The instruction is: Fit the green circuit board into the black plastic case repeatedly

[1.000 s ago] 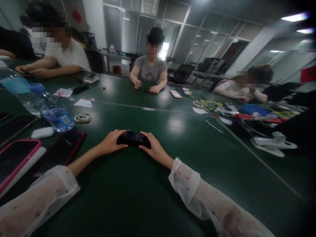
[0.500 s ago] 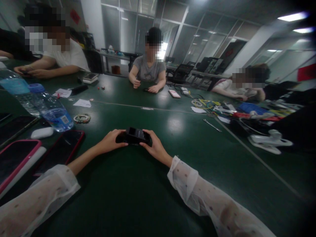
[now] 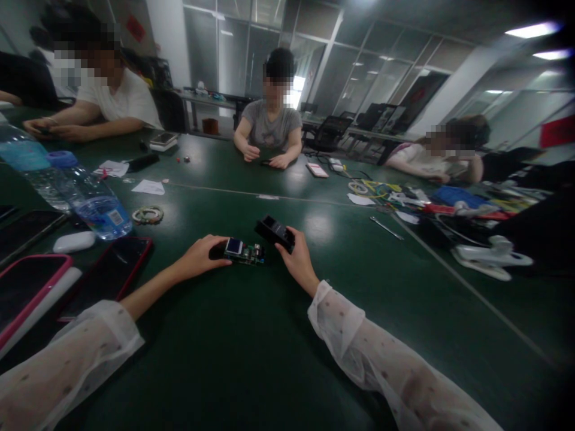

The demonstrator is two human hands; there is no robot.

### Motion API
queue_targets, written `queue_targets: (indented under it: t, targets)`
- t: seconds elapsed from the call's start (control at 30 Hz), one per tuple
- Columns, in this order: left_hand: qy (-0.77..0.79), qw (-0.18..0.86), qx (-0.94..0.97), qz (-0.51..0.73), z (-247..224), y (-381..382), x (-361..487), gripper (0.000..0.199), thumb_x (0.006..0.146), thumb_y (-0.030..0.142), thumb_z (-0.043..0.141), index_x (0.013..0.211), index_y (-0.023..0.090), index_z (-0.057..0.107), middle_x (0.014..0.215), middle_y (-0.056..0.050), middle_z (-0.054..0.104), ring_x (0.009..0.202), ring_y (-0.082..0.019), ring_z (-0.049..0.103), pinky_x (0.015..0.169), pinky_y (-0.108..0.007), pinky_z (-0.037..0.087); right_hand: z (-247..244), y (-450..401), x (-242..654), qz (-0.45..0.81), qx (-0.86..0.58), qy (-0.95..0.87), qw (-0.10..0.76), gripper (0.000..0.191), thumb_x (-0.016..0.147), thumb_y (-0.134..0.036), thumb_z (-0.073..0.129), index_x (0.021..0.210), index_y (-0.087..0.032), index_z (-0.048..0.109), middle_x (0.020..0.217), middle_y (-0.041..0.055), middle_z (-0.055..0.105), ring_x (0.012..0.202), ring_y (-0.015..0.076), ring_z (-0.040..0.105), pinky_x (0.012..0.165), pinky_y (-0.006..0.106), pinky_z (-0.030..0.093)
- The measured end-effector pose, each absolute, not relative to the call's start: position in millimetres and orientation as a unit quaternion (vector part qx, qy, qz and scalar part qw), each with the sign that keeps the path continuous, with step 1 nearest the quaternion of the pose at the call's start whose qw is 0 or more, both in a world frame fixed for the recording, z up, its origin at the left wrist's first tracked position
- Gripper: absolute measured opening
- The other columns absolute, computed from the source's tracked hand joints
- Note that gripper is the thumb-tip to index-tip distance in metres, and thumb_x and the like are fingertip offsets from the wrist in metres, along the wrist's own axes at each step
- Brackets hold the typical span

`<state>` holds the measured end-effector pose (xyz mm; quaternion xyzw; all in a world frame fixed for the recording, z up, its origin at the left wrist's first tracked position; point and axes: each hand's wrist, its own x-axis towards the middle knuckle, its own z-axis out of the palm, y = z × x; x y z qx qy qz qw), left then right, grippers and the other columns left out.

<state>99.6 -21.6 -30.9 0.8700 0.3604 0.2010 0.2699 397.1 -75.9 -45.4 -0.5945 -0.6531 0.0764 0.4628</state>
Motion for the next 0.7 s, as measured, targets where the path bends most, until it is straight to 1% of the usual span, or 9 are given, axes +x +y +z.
queue_targets:
  t: [0.2,0.4,0.6,0.7]
  targets:
    - [0.359,0.267,0.869,0.21,-29.4,-22.2,100.6,0.054,0.08,0.05,0.061,0.128,0.028,0.049,0.121,-0.006,0.059,0.107,-0.026,0.053,0.089,-0.044,0.043,-42.6,-77.8,392.1,0.092,-0.594,-0.665,0.444,0.048,0.082,-0.024,0.058,0.127,-0.02,0.041,0.118,0.0115,0.049,0.113,0.0271,0.05,0.1,0.052,0.041]
    - [0.37,0.293,0.854,0.22,-25.7,-24.7,102.3,0.057,0.08,0.047,0.062,0.131,0.028,0.045,0.126,-0.007,0.056,0.11,-0.025,0.054,0.091,-0.045,0.043,-47.5,-75.2,394.5,0.085,-0.604,-0.67,0.424,0.049,0.081,-0.021,0.059,0.127,-0.019,0.041,0.118,0.0117,0.048,0.114,0.0273,0.05,0.101,0.052,0.042]
    - [0.372,0.295,0.851,0.226,-23.4,-26.5,104.0,0.053,0.079,0.046,0.063,0.126,0.026,0.048,0.122,-0.008,0.058,0.108,-0.025,0.056,0.09,-0.044,0.044,-50.8,-75.2,396.6,0.082,-0.605,-0.673,0.418,0.053,0.083,-0.025,0.059,0.132,-0.023,0.038,0.122,0.0109,0.046,0.117,0.0276,0.048,0.101,0.055,0.041]
    - [0.37,0.303,0.849,0.225,-23.5,-26.2,104.3,0.051,0.08,0.045,0.062,0.126,0.026,0.048,0.122,-0.007,0.058,0.108,-0.025,0.056,0.09,-0.044,0.045,-51.2,-75.4,397.4,0.079,-0.607,-0.675,0.412,0.056,0.082,-0.026,0.061,0.132,-0.023,0.037,0.122,0.0108,0.046,0.117,0.028,0.048,0.101,0.055,0.041]
